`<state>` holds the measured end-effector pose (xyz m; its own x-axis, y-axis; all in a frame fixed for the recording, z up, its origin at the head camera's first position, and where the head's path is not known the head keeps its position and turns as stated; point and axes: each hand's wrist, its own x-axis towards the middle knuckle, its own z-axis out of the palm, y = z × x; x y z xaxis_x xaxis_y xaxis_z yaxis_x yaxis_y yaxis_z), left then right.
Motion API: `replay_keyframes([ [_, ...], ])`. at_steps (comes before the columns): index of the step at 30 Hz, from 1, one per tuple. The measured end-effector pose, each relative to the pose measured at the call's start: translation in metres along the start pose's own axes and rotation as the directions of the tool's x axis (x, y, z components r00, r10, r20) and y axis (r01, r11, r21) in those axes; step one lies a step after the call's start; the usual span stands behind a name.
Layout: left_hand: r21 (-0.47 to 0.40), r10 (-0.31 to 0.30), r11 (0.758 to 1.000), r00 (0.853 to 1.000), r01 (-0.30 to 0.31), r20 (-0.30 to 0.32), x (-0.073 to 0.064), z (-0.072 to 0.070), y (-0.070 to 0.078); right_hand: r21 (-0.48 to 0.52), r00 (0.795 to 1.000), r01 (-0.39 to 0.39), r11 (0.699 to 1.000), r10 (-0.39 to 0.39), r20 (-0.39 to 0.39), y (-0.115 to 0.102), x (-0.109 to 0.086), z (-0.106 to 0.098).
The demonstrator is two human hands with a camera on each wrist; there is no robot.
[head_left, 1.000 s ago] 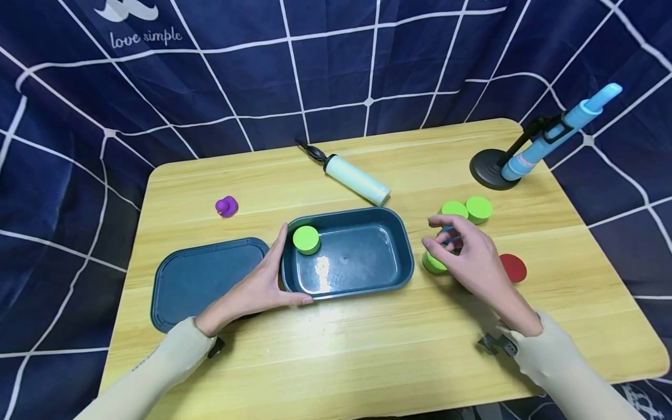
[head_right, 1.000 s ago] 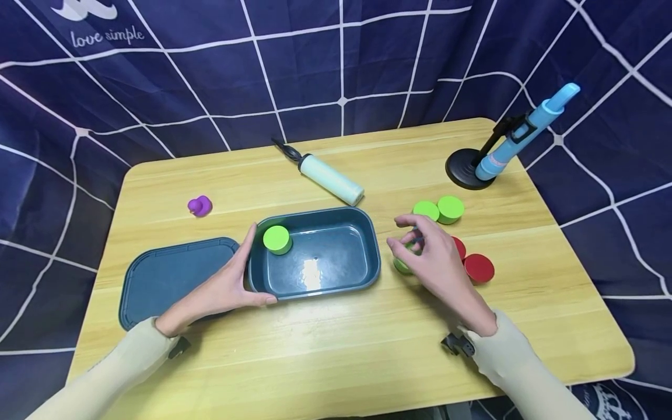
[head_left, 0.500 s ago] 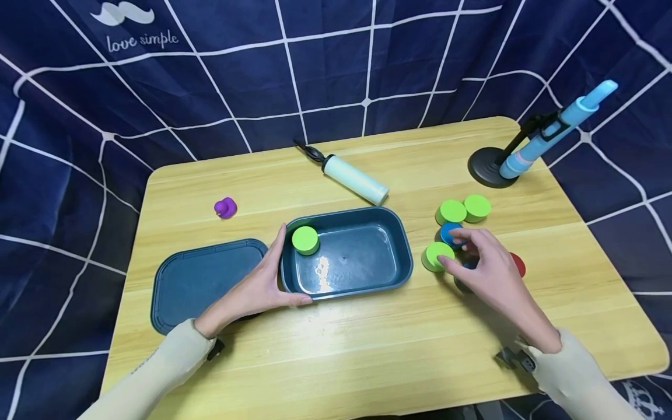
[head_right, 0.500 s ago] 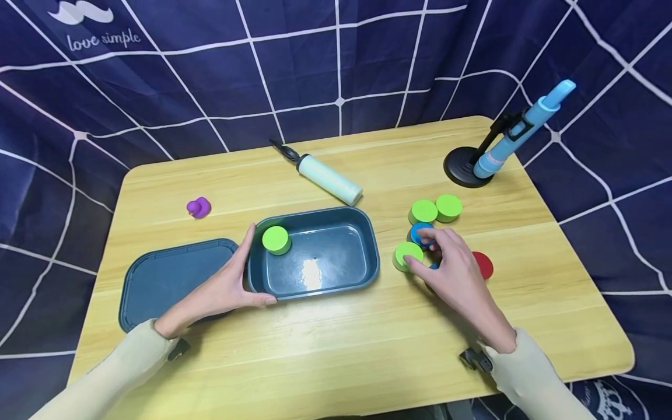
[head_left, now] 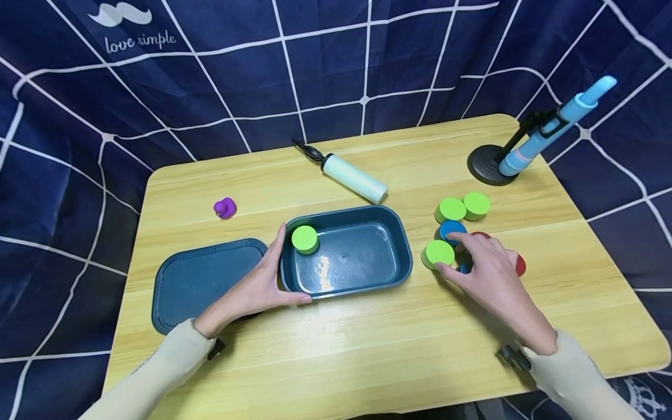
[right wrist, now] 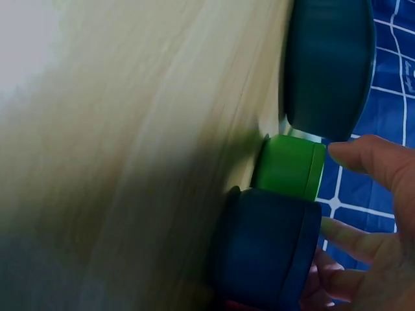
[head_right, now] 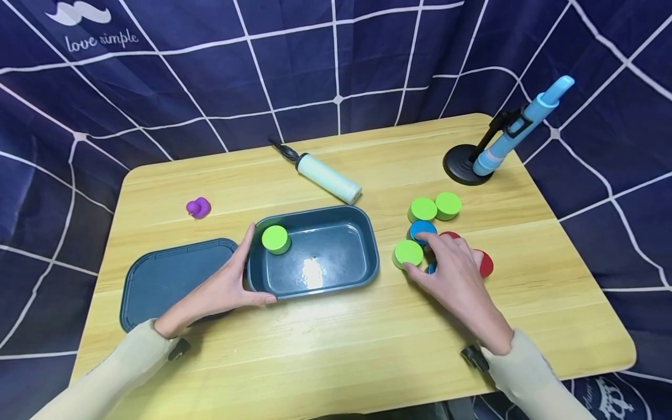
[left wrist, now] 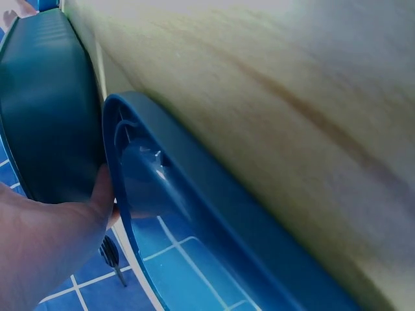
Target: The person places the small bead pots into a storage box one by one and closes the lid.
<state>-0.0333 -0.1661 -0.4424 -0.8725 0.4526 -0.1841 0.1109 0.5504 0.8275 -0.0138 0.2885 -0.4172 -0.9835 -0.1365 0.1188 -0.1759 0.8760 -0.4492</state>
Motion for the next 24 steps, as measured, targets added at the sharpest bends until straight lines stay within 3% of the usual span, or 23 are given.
replay_keyframes([
  [9, -0.002, 0.004, 1.000, 1.000, -0.004, -0.003, 0.000, 0.000, -0.001, -0.072, 1.000, 0.019, 0.997, -0.019, 0.001, -0.005, 0.004, 0.004],
  [17, 0.006, 0.001, 1.000, 1.000, -0.001, 0.001, 0.000, 0.000, 0.000, -0.076, 0.998, 0.031, 0.997, -0.028, 0.048, -0.008, 0.007, 0.009],
  [24, 0.008, 0.000, 1.000, 1.000, 0.000, -0.001, 0.000, 0.000, -0.001, -0.060, 0.998, 0.050, 0.997, -0.048, 0.036, -0.008, 0.008, 0.011],
])
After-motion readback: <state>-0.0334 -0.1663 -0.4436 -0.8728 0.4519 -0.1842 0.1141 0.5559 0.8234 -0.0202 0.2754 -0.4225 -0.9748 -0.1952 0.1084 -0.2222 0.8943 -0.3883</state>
